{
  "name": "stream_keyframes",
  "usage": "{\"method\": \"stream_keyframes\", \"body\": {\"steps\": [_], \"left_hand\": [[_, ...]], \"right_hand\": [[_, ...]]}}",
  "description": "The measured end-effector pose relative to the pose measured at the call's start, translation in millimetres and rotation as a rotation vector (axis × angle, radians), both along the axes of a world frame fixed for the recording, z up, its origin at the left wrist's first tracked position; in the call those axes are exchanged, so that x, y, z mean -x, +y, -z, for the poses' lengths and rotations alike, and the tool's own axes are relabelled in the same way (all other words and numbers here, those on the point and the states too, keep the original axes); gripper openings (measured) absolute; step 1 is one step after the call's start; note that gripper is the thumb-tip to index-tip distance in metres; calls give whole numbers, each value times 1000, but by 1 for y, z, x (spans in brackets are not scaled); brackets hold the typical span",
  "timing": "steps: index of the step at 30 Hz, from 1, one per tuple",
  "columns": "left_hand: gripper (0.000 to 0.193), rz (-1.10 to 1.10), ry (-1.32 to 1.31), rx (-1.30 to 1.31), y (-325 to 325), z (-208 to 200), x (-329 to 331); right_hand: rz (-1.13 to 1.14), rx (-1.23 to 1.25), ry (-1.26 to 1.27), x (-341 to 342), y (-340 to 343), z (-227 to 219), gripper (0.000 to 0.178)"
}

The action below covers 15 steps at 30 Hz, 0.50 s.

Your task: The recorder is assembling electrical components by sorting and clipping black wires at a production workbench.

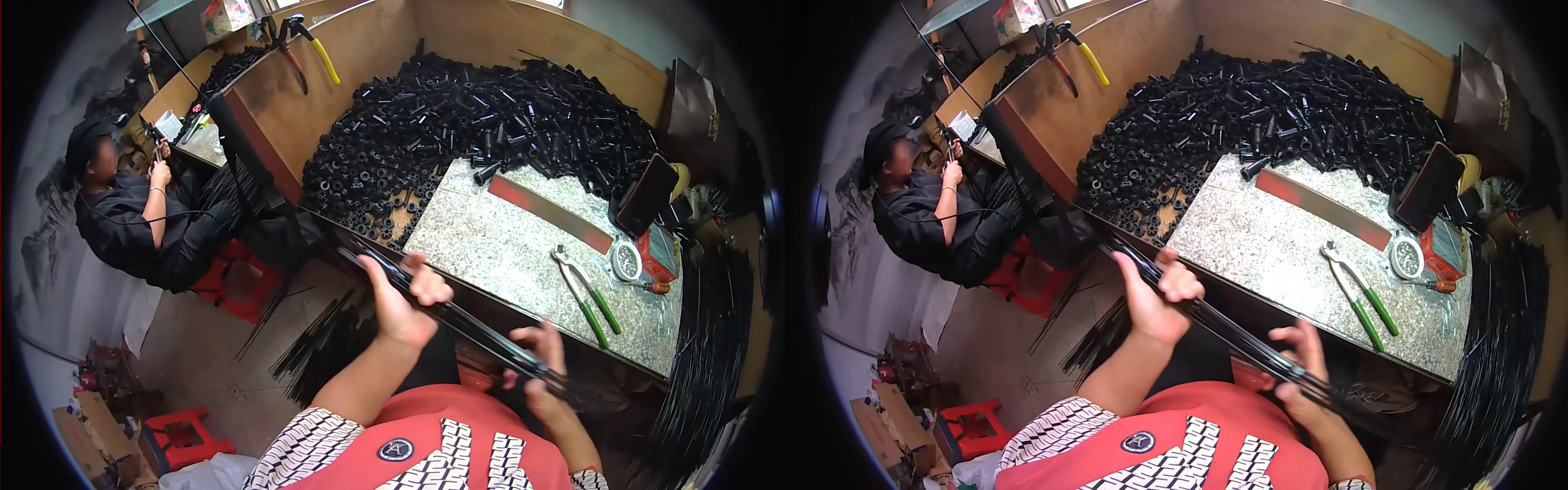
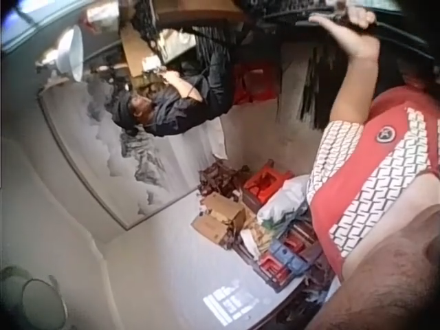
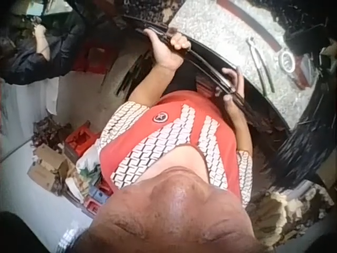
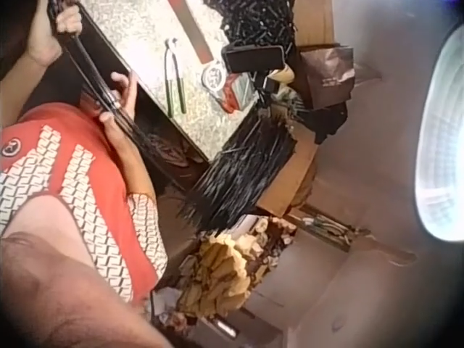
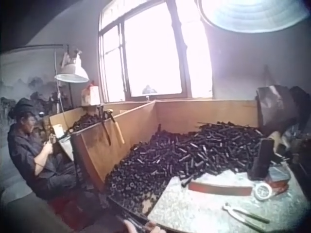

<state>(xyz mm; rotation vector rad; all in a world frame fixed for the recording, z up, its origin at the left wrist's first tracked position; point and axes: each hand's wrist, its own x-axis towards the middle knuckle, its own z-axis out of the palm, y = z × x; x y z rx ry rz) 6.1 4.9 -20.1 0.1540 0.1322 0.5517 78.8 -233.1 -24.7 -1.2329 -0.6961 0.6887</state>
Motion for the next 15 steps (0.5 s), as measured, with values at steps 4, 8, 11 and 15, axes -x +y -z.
{"method": "stream_keyframes", "body": {"steps": [4, 8, 11, 15], "left_hand": [[95, 379, 90, 3, -62, -19, -5], [108, 1125, -121, -320, -95, 16, 11], [90, 1038, -200, -911, -89, 3, 14], [49, 474, 133, -1235, -61, -45, 10]], "right_hand": [[179, -198, -394, -35, -35, -82, 53], [235, -6, -609, -50, -44, -138, 34], [175, 256, -552, -46, -30, -132, 9], [-33, 475, -528, -43, 0, -60, 16]]}}
